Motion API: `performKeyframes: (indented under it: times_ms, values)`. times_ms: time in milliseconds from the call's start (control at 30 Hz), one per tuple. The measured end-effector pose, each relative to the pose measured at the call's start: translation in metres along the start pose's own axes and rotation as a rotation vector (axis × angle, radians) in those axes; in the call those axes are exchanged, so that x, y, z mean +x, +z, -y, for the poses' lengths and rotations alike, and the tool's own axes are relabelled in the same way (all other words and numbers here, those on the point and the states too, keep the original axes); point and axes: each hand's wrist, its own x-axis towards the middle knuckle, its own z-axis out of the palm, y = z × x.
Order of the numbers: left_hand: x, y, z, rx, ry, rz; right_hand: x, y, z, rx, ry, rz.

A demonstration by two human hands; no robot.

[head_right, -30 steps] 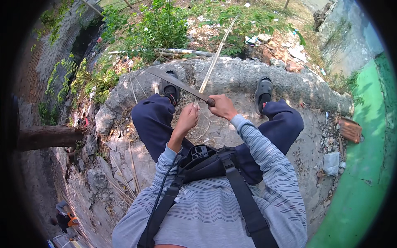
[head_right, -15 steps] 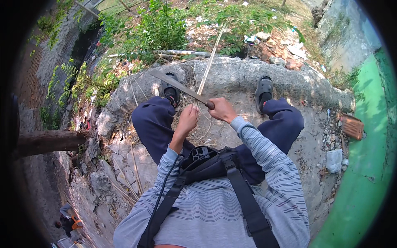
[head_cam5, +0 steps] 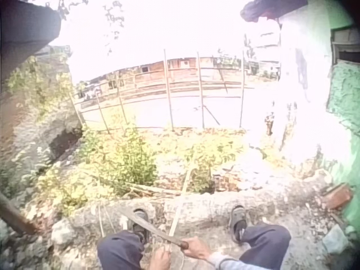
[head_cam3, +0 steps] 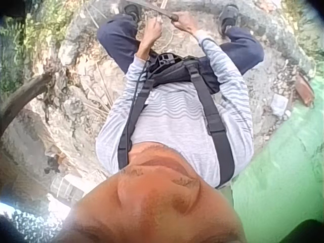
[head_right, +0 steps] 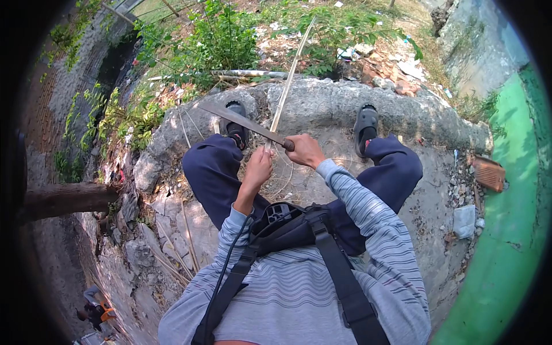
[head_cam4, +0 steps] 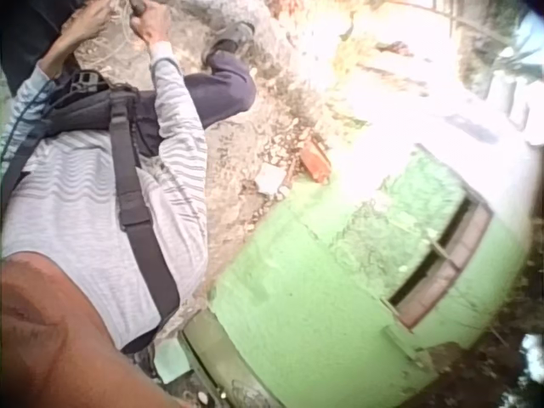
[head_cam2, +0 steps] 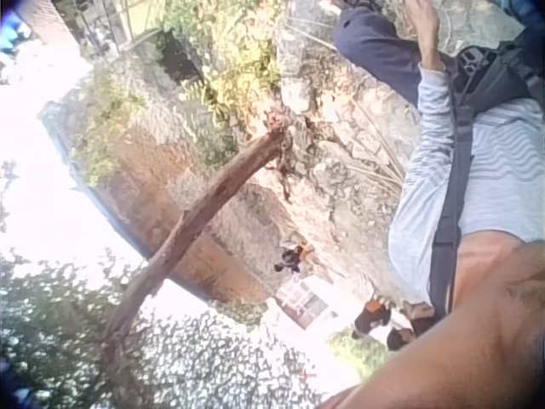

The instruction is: The person splits bamboo pieces and shaves the bamboo strips using a knife.

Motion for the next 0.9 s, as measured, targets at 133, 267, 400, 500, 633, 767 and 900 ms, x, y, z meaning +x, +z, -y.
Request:
performKeyframes:
  times_ms: [133, 267, 400, 500, 633, 767, 900]
  values:
    - [0.002, -0.009, -0.016, -0.272, -0.153, 0.093, -0.010, 0.012, 0.011, 0.005, -0.069, -0.055]
    - [-0.012, -0.011, -0.034, -0.483, -0.283, 0.188, -0.005, 0.000, 0.004, -0.098, -0.020, -0.015]
    - [-0.013, -0.017, -0.032, -0.515, -0.317, 0.185, -0.005, 0.018, 0.006, -0.047, -0.037, -0.042]
    - [-0.009, -0.015, -0.034, -0.513, -0.313, 0.210, -0.010, 0.014, 0.002, -0.091, -0.025, -0.014]
    - [-0.009, -0.014, -0.029, -0.539, -0.307, 0.215, -0.001, 0.013, 0.000, -0.117, -0.010, -0.016]
    - [-0.007, -0.018, -0.031, -0.590, -0.342, 0.253, -0.010, 0.018, 0.001, -0.061, -0.072, -0.025]
    - [-0.023, -0.016, -0.039, -0.577, -0.334, 0.281, 0.017, 0.001, -0.020, -0.045, 0.001, -0.089]
